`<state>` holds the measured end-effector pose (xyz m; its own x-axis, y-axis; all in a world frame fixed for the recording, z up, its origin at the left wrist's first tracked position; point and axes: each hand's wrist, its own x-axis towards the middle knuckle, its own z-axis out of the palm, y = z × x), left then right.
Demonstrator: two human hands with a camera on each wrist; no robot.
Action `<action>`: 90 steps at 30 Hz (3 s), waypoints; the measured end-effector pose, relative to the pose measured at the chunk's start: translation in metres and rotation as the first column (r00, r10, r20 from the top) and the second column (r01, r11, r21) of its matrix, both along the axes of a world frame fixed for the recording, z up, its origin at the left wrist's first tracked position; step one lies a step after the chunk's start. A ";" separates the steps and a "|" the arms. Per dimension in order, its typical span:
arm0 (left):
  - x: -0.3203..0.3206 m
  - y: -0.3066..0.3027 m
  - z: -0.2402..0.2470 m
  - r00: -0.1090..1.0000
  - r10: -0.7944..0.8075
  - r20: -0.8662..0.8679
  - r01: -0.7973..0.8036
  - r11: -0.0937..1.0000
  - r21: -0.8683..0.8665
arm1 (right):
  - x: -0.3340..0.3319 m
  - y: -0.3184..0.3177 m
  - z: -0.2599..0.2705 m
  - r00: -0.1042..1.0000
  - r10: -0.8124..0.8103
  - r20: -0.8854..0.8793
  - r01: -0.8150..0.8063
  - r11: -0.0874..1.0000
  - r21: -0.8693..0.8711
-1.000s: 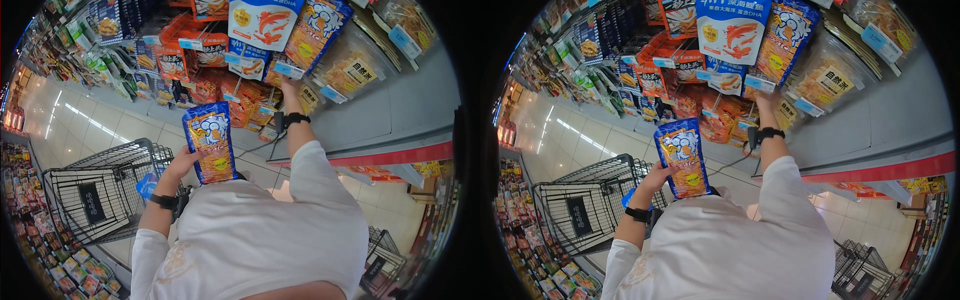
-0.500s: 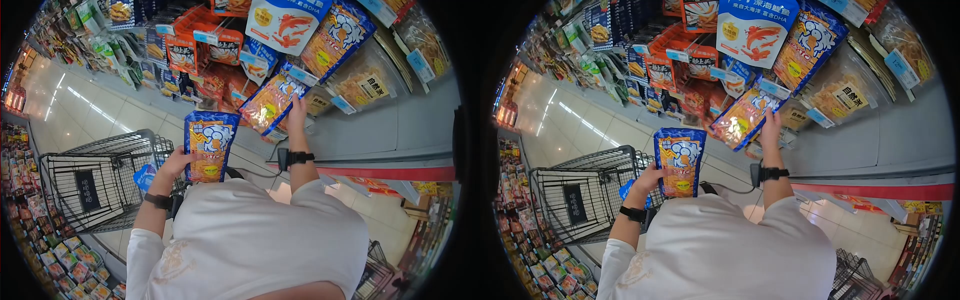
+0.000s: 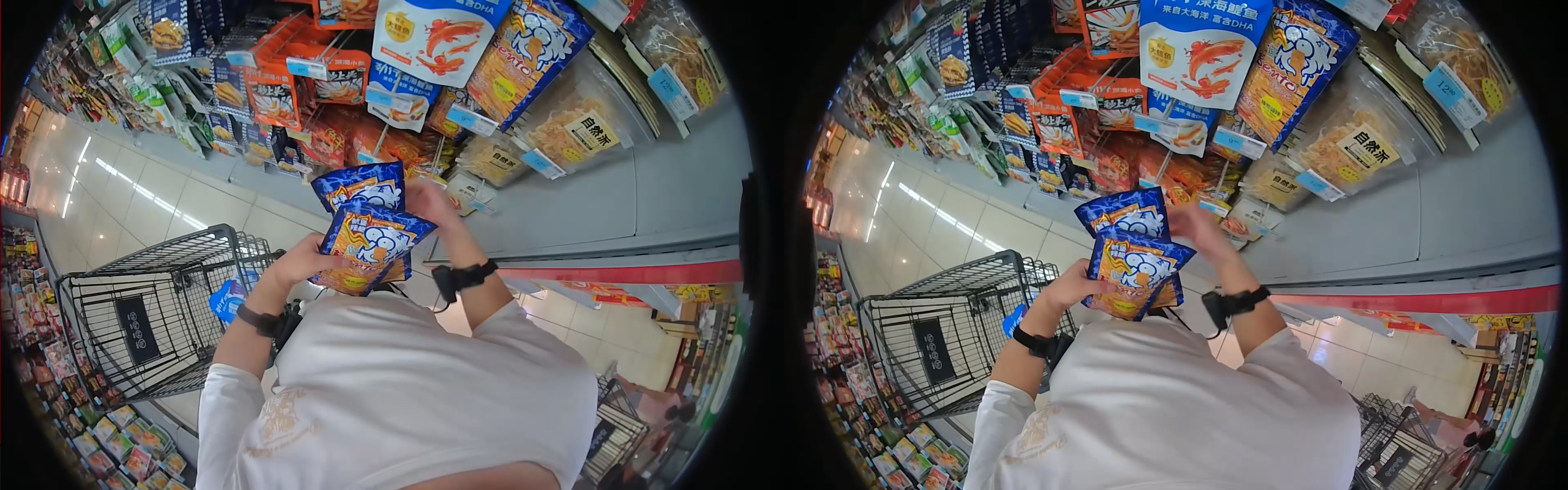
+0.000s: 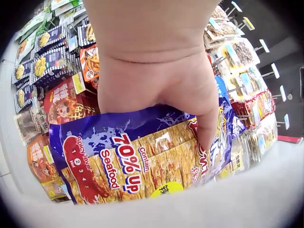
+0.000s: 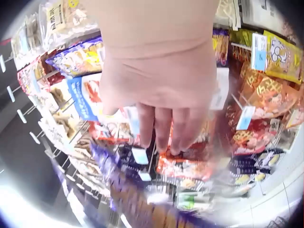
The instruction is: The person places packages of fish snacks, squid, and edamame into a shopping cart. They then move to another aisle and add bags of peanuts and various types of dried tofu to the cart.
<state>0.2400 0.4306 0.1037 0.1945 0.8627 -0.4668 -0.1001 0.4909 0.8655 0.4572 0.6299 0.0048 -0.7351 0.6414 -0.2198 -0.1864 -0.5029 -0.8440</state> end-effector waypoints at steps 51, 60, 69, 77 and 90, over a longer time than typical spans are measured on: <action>-0.008 -0.002 0.002 0.958 0.188 0.215 -0.212 0.973 0.092 | -0.008 -0.035 -0.003 0.983 -0.161 0.091 0.127 0.945 0.301; -0.022 -0.025 -0.011 0.842 0.478 0.252 -0.528 0.826 0.197 | -0.003 0.184 -0.020 0.439 -0.897 0.058 0.418 0.261 0.870; -0.038 -0.045 -0.034 0.791 0.523 0.317 -0.553 0.833 0.003 | -0.004 0.153 -0.052 0.267 -0.956 0.121 0.353 0.214 0.911; -0.038 -0.049 -0.046 0.744 0.542 0.391 -0.569 0.820 -0.054 | 0.007 0.196 -0.057 0.221 -0.975 0.005 0.369 0.089 0.925; -0.038 -0.036 -0.037 0.761 0.509 0.401 -0.524 0.848 -0.081 | -0.009 0.097 0.009 0.298 -0.950 0.089 0.592 0.257 0.764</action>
